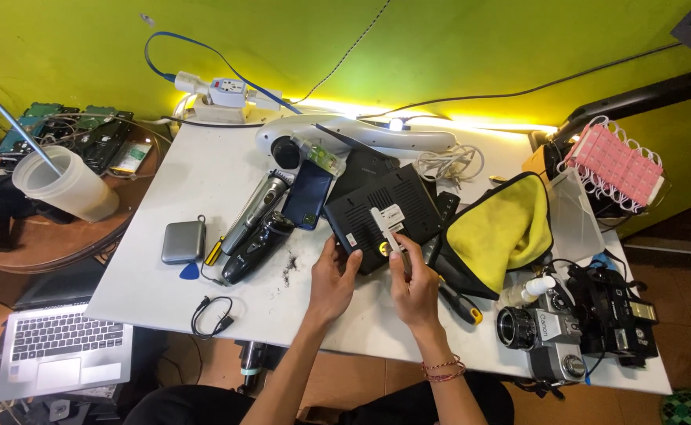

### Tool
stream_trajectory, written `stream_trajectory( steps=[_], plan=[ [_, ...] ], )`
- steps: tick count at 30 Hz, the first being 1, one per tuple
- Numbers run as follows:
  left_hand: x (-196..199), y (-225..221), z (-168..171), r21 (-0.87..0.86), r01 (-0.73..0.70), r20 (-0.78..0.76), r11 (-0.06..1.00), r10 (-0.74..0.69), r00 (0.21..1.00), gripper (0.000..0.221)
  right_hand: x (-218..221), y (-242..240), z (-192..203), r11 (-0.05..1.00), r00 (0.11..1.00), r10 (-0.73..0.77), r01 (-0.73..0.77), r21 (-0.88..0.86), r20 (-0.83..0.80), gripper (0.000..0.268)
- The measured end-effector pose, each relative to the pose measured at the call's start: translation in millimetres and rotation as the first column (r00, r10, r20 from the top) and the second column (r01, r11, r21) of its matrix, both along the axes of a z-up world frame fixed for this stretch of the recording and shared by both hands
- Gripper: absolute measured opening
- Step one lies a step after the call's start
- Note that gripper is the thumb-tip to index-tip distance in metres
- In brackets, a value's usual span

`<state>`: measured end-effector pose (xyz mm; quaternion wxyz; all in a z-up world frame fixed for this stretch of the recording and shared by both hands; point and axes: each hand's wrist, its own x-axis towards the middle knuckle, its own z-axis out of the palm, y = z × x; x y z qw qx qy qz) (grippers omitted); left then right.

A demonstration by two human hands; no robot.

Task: Cleaning the exterior of a router with a brush and then disassembling it using a screwdriver.

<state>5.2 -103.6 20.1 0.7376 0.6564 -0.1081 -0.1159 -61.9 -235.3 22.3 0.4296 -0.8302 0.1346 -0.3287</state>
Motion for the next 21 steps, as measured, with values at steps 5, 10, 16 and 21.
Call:
stream_trajectory(
  steps=[5, 10, 16, 21],
  plan=[
    [1, 0, -1, -0.012, -0.020, -0.006, 1.000, 0.019, 1.000, 0.061, -1, -5, -14, 1.000, 0.999, -0.001, 0.001, 0.006, -0.053, 0.021],
    [2, 0, -2, -0.013, -0.038, -0.016, 0.999, 0.037, 0.999, 0.062, 3, 2, -9, 0.998, 0.999, -0.020, 0.017, -0.056, -0.050, 0.013],
    [-9, -1, 19, -0.016, -0.049, -0.125, 0.999, 0.046, 0.991, 0.068, 9, 0, -20, 0.963, 0.990, -0.109, 0.128, -0.238, 0.092, 0.010],
    [0, -4, -1, 0.054, -0.041, -0.088, 0.998, 0.045, 0.995, 0.077, -1, 16, 7, 0.989, 0.999, 0.038, -0.040, -0.142, -0.012, 0.010]
  ],
)
